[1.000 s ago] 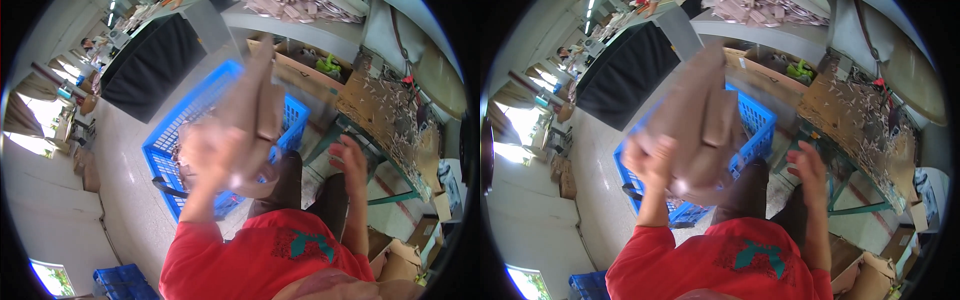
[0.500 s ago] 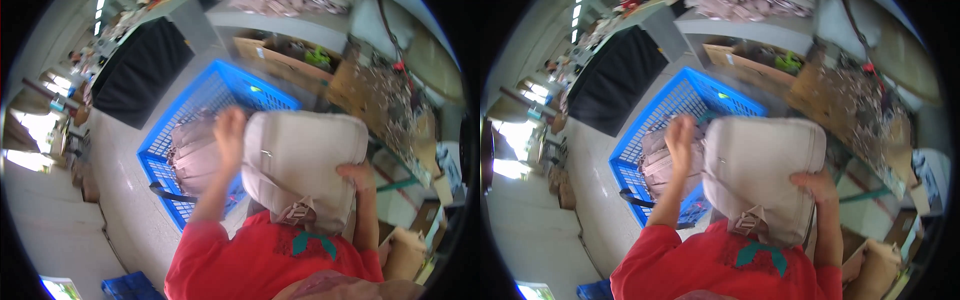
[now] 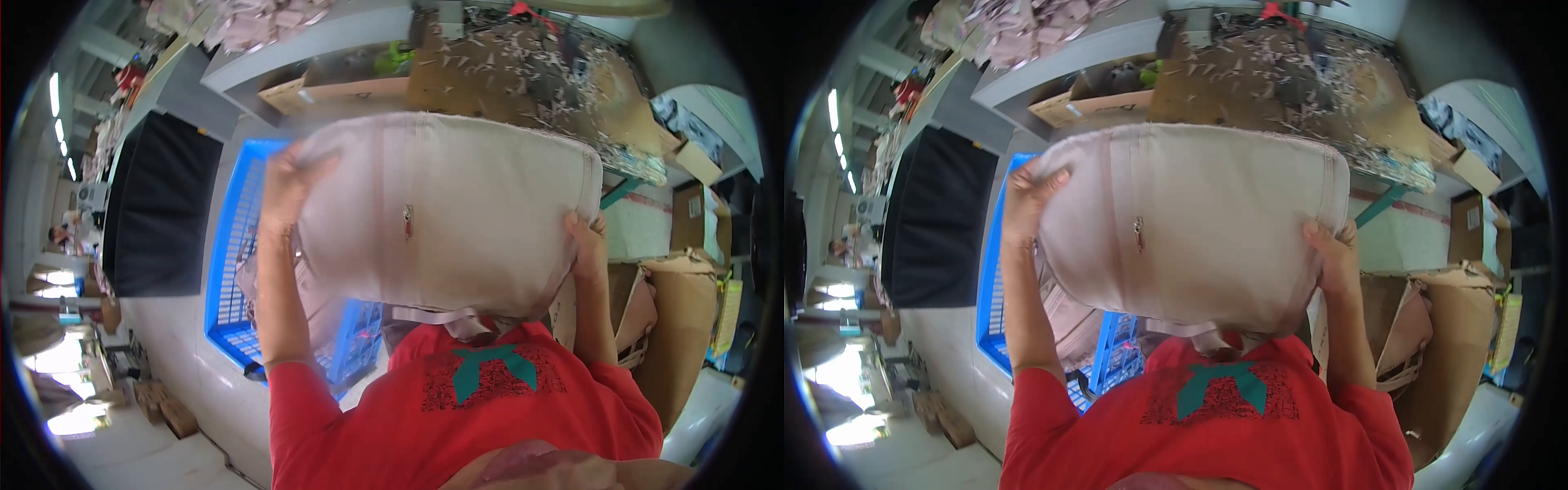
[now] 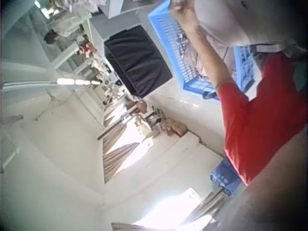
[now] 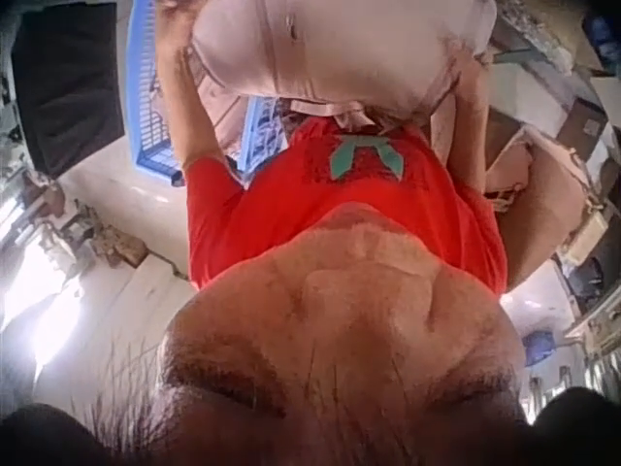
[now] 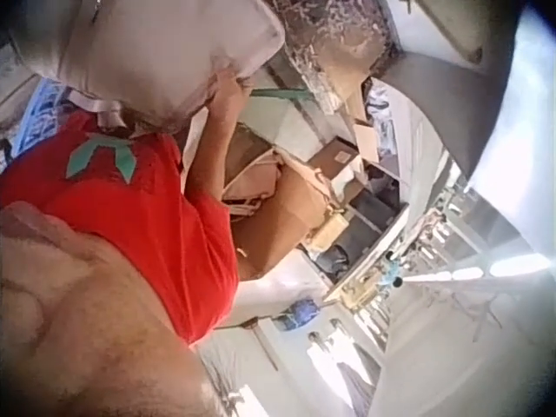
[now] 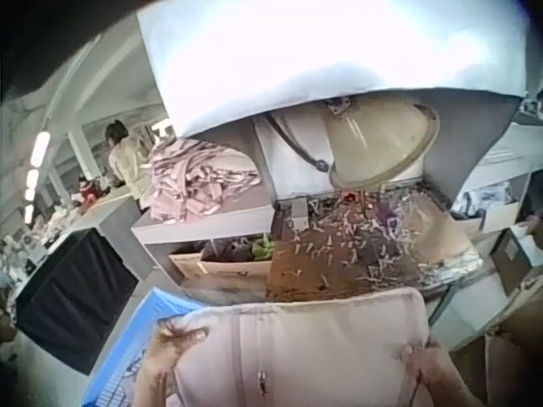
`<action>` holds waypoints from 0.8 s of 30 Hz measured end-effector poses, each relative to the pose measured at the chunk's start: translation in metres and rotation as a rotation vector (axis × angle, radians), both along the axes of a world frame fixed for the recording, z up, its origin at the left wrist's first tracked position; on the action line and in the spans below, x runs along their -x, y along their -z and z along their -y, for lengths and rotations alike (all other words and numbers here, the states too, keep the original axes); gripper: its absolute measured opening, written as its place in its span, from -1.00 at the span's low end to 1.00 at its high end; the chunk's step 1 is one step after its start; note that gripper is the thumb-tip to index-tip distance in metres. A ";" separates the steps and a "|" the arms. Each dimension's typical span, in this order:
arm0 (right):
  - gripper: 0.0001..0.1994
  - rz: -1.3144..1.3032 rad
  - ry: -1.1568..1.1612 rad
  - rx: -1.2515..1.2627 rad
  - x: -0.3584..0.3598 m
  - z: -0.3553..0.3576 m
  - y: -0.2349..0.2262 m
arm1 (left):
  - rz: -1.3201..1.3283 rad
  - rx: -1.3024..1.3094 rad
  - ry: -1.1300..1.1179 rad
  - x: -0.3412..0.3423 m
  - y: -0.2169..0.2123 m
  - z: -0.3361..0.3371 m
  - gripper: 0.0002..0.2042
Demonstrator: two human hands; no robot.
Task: Inspecting backpacks for quality control and trimming loose threads with scissors in a factory setting.
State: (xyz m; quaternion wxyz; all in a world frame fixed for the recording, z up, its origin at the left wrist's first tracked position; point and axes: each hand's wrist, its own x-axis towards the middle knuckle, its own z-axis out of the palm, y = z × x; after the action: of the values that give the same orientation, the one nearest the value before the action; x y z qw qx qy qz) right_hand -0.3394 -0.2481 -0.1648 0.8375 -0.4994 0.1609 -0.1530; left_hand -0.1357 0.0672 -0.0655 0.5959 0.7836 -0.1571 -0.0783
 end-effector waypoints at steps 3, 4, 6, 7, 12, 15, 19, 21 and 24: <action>-0.67 0.055 0.145 -0.028 0.001 -0.009 -0.006 | 0.057 -0.044 0.108 -0.019 -0.034 0.035 -0.76; -0.67 0.067 0.162 -0.031 0.002 -0.010 -0.007 | 0.013 -0.005 0.165 -0.024 -0.044 0.044 -0.77; -0.65 0.131 0.272 -0.104 0.010 -0.010 -0.008 | 0.037 0.008 0.278 -0.032 -0.056 0.056 -0.77; -0.65 0.137 0.289 -0.102 0.015 -0.008 -0.007 | 0.049 0.024 0.374 -0.035 -0.060 0.063 -0.77; -0.57 0.130 0.375 -0.164 0.026 -0.002 0.010 | 0.052 -0.060 0.384 -0.040 -0.064 0.111 -0.78; -0.56 0.106 0.378 -0.199 0.026 0.002 0.006 | 0.135 -0.113 0.404 -0.053 -0.065 0.137 -0.79; -0.57 0.119 0.405 -0.238 0.022 0.003 0.009 | 0.149 -0.177 0.450 -0.073 -0.064 0.162 -0.79; -0.67 0.142 0.480 -0.315 0.021 0.000 0.011 | 0.118 -0.211 0.445 -0.076 -0.065 0.171 -0.79; -0.57 0.118 0.445 -0.299 0.023 0.003 0.012 | 0.071 -0.260 0.432 -0.075 -0.068 0.180 -0.71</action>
State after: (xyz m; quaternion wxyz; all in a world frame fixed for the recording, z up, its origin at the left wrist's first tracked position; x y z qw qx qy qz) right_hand -0.3628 -0.2507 -0.1772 0.8557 -0.3126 0.2382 -0.3366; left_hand -0.0610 -0.1123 0.0023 0.4535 0.8042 -0.3305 -0.1959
